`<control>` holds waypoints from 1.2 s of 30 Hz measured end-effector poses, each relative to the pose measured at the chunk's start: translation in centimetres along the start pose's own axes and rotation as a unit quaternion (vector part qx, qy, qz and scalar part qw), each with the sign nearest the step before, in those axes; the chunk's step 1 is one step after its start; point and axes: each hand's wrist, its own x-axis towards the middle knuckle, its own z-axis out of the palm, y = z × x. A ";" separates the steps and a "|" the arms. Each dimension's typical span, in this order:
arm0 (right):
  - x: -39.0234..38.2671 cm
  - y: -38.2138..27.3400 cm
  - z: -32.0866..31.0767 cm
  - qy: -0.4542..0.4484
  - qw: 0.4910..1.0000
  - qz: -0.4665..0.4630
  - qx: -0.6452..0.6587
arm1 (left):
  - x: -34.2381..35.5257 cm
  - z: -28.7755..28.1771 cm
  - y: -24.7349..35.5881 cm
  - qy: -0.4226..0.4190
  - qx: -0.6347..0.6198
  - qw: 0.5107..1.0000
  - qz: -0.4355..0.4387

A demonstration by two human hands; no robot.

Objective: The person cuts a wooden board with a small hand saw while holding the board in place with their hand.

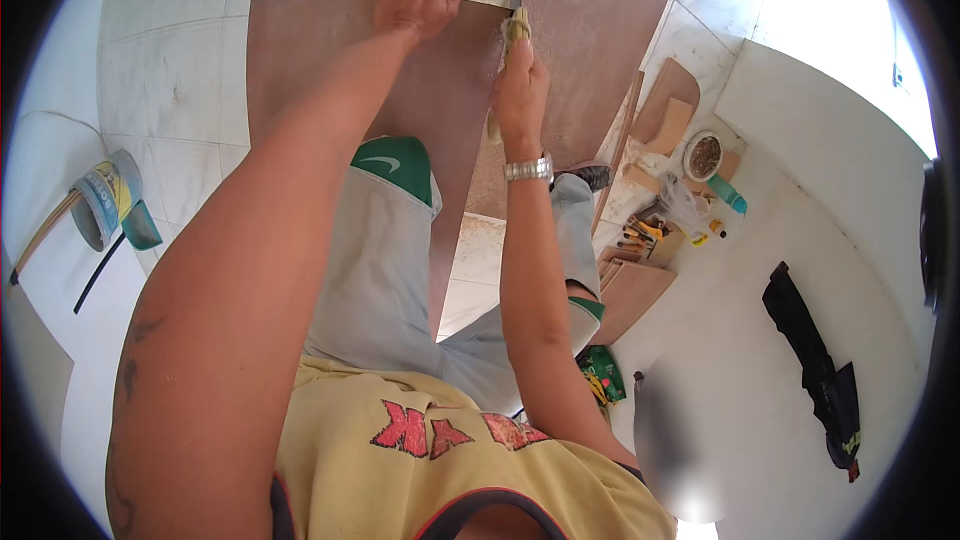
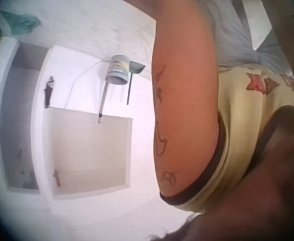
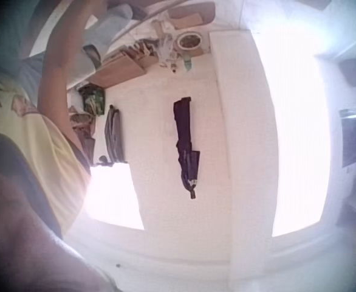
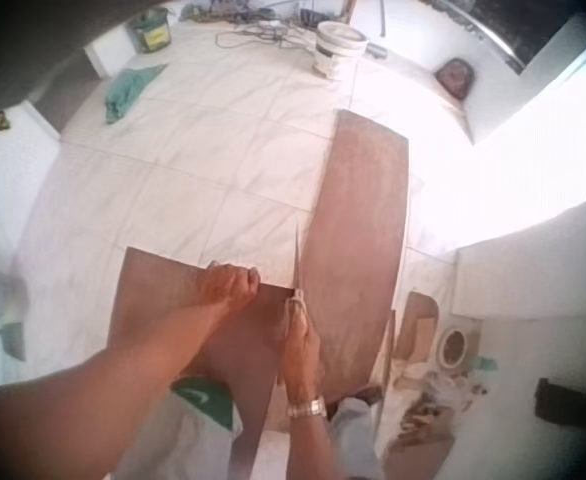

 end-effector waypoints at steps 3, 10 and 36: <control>-11.6 2.7 -0.7 0.020 0.999 -0.031 -0.016 | -0.4 -0.3 -2.1 0.001 0.036 0.999 -0.012; -9.3 1.6 -0.6 0.031 0.998 0.009 -0.055 | 0.0 -0.7 -0.9 -0.004 0.043 0.999 -0.007; -18.9 1.9 -1.5 0.022 0.997 0.076 -0.002 | -0.1 0.3 -2.0 -0.010 0.037 0.999 -0.012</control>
